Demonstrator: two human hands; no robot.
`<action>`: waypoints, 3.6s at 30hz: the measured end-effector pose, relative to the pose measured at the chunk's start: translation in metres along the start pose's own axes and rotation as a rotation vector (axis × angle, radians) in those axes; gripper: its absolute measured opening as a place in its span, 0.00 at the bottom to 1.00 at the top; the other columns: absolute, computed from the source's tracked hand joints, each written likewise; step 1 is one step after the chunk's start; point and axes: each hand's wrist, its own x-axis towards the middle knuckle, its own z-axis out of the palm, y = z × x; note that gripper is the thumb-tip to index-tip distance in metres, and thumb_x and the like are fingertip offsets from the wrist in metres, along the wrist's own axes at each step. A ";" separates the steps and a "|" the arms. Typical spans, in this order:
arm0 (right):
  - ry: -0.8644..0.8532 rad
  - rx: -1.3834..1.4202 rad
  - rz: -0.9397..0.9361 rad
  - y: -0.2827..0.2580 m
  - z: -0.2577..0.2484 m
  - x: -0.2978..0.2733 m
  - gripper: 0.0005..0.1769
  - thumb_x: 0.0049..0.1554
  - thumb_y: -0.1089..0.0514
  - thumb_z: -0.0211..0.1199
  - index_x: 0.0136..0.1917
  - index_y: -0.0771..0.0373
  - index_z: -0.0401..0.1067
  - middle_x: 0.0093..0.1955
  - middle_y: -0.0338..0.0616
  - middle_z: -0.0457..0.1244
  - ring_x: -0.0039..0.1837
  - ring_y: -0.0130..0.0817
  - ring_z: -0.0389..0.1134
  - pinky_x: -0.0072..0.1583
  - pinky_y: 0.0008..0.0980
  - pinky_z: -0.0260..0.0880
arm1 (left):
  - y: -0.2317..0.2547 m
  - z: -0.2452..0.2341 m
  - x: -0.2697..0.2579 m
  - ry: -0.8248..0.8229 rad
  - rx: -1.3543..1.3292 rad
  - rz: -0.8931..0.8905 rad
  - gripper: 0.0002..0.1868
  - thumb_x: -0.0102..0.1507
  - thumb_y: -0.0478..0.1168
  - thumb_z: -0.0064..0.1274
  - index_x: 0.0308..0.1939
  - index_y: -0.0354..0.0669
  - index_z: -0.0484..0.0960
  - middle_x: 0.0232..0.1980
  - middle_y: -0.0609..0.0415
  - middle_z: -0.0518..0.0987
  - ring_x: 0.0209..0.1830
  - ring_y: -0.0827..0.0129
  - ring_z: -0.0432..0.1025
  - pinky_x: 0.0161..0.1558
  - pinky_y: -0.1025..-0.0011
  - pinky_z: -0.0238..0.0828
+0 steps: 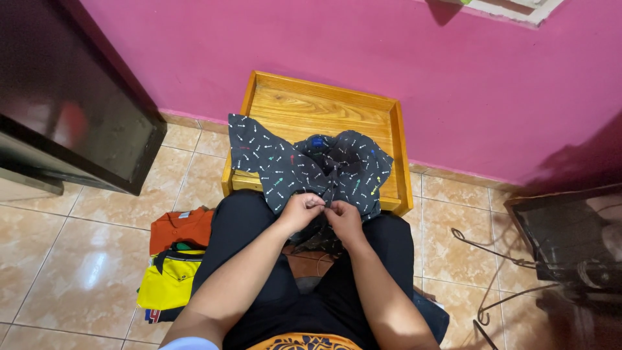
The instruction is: The person folds a shirt by placing it face-down on a wooden surface, smoothing the fabric by hand, folding the sleeves and sides inward, and then folding the bottom of the garment up to the top.
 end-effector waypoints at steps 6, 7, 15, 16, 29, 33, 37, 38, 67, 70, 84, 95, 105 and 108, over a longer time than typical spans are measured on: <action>-0.001 0.047 0.000 -0.008 0.001 -0.008 0.03 0.54 0.61 0.68 0.41 0.61 0.81 0.29 0.39 0.68 0.33 0.27 0.67 0.36 0.26 0.67 | -0.004 -0.001 -0.004 0.003 -0.115 -0.078 0.09 0.57 0.35 0.63 0.42 0.46 0.87 0.36 0.54 0.87 0.34 0.74 0.81 0.39 0.78 0.77; -0.003 0.053 0.000 -0.009 0.001 -0.009 0.03 0.54 0.60 0.69 0.41 0.61 0.81 0.29 0.40 0.68 0.33 0.28 0.68 0.36 0.26 0.68 | -0.005 0.000 -0.004 0.013 -0.178 -0.095 0.09 0.57 0.33 0.62 0.42 0.43 0.87 0.36 0.51 0.87 0.33 0.72 0.81 0.39 0.77 0.77; 0.076 0.059 -0.012 -0.010 0.004 -0.003 0.07 0.53 0.58 0.72 0.45 0.61 0.82 0.32 0.41 0.70 0.35 0.30 0.70 0.37 0.27 0.68 | 0.003 0.001 -0.004 0.001 -0.250 -0.128 0.08 0.57 0.32 0.63 0.40 0.41 0.87 0.35 0.50 0.86 0.32 0.72 0.81 0.37 0.78 0.79; 0.095 0.047 -0.019 -0.013 0.004 -0.004 0.07 0.53 0.58 0.72 0.45 0.60 0.82 0.32 0.40 0.70 0.35 0.29 0.70 0.38 0.27 0.68 | 0.003 0.000 -0.004 -0.005 -0.241 -0.131 0.08 0.57 0.32 0.63 0.39 0.41 0.87 0.34 0.50 0.86 0.31 0.72 0.82 0.36 0.79 0.78; 0.076 0.027 -0.162 -0.047 -0.001 -0.027 0.07 0.52 0.60 0.71 0.46 0.56 0.84 0.36 0.38 0.72 0.41 0.25 0.71 0.45 0.27 0.71 | -0.003 -0.002 -0.003 -0.037 -0.082 -0.074 0.08 0.57 0.36 0.63 0.40 0.45 0.86 0.32 0.57 0.87 0.31 0.77 0.80 0.39 0.79 0.76; 0.041 0.062 -0.239 -0.046 -0.004 -0.025 0.10 0.52 0.65 0.67 0.46 0.56 0.85 0.40 0.42 0.73 0.45 0.30 0.72 0.50 0.32 0.71 | 0.009 -0.005 -0.008 -0.001 -0.024 -0.079 0.07 0.56 0.36 0.63 0.38 0.47 0.86 0.32 0.58 0.87 0.31 0.77 0.80 0.38 0.79 0.75; 0.026 0.084 -0.283 -0.048 -0.006 -0.026 0.11 0.50 0.67 0.69 0.44 0.54 0.86 0.37 0.39 0.72 0.43 0.27 0.71 0.48 0.30 0.72 | 0.007 -0.001 -0.011 0.029 -0.012 -0.108 0.06 0.57 0.37 0.63 0.38 0.49 0.87 0.34 0.56 0.87 0.33 0.75 0.82 0.40 0.78 0.76; 0.029 0.085 -0.284 -0.050 -0.004 -0.026 0.11 0.50 0.67 0.69 0.44 0.54 0.86 0.37 0.39 0.72 0.43 0.27 0.71 0.48 0.30 0.72 | -0.006 0.002 -0.004 0.027 -0.012 -0.106 0.06 0.57 0.37 0.63 0.38 0.49 0.87 0.34 0.56 0.87 0.33 0.75 0.82 0.40 0.78 0.76; 0.086 -0.148 -0.420 -0.035 0.002 -0.019 0.03 0.49 0.59 0.75 0.38 0.52 0.82 0.31 0.38 0.69 0.35 0.31 0.70 0.40 0.29 0.70 | -0.004 0.004 -0.006 0.015 -0.355 -0.166 0.11 0.60 0.36 0.65 0.45 0.39 0.84 0.42 0.49 0.86 0.40 0.70 0.80 0.44 0.71 0.80; 0.069 -0.165 -0.486 -0.038 -0.001 -0.020 0.01 0.51 0.59 0.73 0.38 0.53 0.82 0.30 0.39 0.68 0.35 0.35 0.70 0.40 0.33 0.70 | 0.007 0.001 -0.010 0.039 -0.370 -0.187 0.11 0.60 0.37 0.65 0.44 0.37 0.84 0.40 0.50 0.86 0.39 0.72 0.79 0.43 0.75 0.79; 0.048 -0.078 -0.480 -0.037 0.005 -0.011 0.11 0.51 0.65 0.70 0.48 0.55 0.82 0.38 0.43 0.71 0.41 0.38 0.73 0.44 0.34 0.73 | -0.022 0.004 0.008 0.133 -0.548 -0.189 0.08 0.64 0.32 0.60 0.46 0.32 0.83 0.42 0.45 0.85 0.41 0.63 0.81 0.47 0.66 0.81; 0.102 -0.035 -0.497 -0.047 -0.004 -0.024 0.10 0.53 0.64 0.72 0.49 0.56 0.82 0.39 0.41 0.70 0.40 0.33 0.72 0.42 0.30 0.72 | -0.003 0.006 0.000 0.116 -0.669 -0.170 0.10 0.65 0.33 0.60 0.48 0.33 0.81 0.42 0.48 0.84 0.41 0.64 0.81 0.51 0.64 0.81; 0.119 0.026 -0.331 -0.053 -0.005 -0.031 0.14 0.47 0.60 0.78 0.47 0.59 0.81 0.37 0.40 0.70 0.39 0.29 0.72 0.43 0.29 0.74 | 0.015 0.004 -0.005 0.040 -0.553 -0.166 0.08 0.66 0.33 0.55 0.49 0.37 0.85 0.42 0.50 0.84 0.42 0.70 0.80 0.51 0.69 0.80; 0.091 0.028 -0.220 -0.052 -0.006 -0.029 0.10 0.50 0.60 0.76 0.47 0.59 0.81 0.35 0.39 0.70 0.39 0.26 0.70 0.43 0.28 0.73 | 0.027 0.003 -0.011 0.020 -0.457 -0.144 0.09 0.66 0.31 0.55 0.49 0.37 0.86 0.42 0.48 0.85 0.43 0.69 0.80 0.51 0.69 0.80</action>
